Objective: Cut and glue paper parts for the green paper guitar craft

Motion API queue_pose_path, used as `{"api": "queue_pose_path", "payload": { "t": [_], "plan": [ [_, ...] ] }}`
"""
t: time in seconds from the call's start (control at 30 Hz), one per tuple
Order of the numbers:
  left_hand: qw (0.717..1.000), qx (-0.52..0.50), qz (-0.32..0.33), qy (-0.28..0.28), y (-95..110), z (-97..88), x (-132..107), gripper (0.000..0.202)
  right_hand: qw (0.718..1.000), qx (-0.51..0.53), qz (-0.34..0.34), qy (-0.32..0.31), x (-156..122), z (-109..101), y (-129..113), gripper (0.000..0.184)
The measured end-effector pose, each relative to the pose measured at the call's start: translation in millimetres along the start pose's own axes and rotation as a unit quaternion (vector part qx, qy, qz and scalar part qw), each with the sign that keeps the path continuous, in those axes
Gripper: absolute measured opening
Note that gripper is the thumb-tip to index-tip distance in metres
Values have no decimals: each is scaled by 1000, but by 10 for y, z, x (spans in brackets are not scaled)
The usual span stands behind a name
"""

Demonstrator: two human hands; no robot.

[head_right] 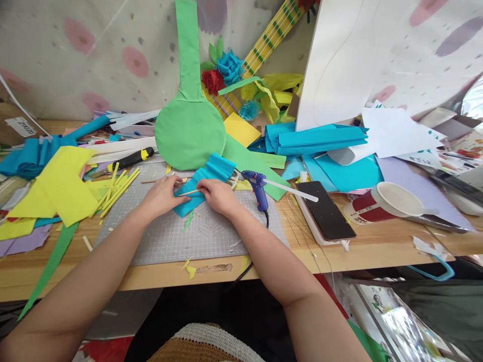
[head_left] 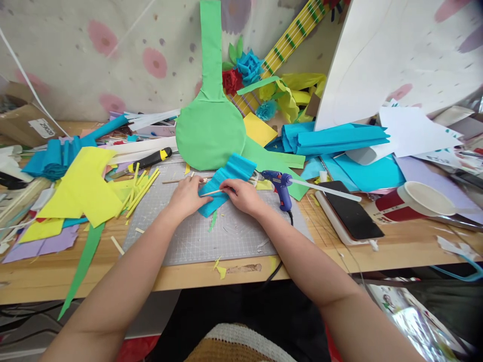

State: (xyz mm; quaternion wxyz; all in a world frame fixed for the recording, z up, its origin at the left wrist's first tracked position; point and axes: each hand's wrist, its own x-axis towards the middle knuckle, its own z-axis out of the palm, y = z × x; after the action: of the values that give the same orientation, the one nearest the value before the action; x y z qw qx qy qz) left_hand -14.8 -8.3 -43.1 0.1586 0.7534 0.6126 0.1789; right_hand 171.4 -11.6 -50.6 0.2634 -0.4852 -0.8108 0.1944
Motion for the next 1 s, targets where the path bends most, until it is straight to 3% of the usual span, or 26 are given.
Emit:
{"api": "queue_pose_path", "payload": {
  "t": [0.13, 0.23, 0.37, 0.47, 0.6, 0.7, 0.8, 0.9, 1.0],
  "plan": [
    [995, -40, -83, -42, -108, -18, 27, 60, 997, -59, -41, 1, -17, -43, 75, 18],
    [988, -102, -82, -76, -166, 1, 65, 44, 995, -70, -71, 0, -33, -62, 105, 15],
    [980, -193, -41, -35, -201, 10, 103, 41, 997, -20, -66, 19, -23, -135, 84, 13],
    [967, -243, -78, -19, -187, -31, 116, 42, 998, 57, -22, 14, 30, -191, 13, 13],
    [911, -381, -151, -44, -136, -128, 110, 46, 994, 110, -2, -23, 163, -168, -129, 15],
    [863, -472, -169, -64, -103, -216, 81, 52, 996, 66, -53, -11, 274, -75, -217, 12],
    [838, -513, -167, -78, -106, -291, 61, 53, 991, 66, -115, -16, 345, 28, -240, 10],
    [850, -494, -163, -79, -144, -314, 65, 51, 986, 88, -117, -77, 352, 88, -190, 11],
    [903, -397, -146, -79, -172, -263, 65, 46, 988, 72, -103, -95, 323, 86, -97, 11]
  ]
}}
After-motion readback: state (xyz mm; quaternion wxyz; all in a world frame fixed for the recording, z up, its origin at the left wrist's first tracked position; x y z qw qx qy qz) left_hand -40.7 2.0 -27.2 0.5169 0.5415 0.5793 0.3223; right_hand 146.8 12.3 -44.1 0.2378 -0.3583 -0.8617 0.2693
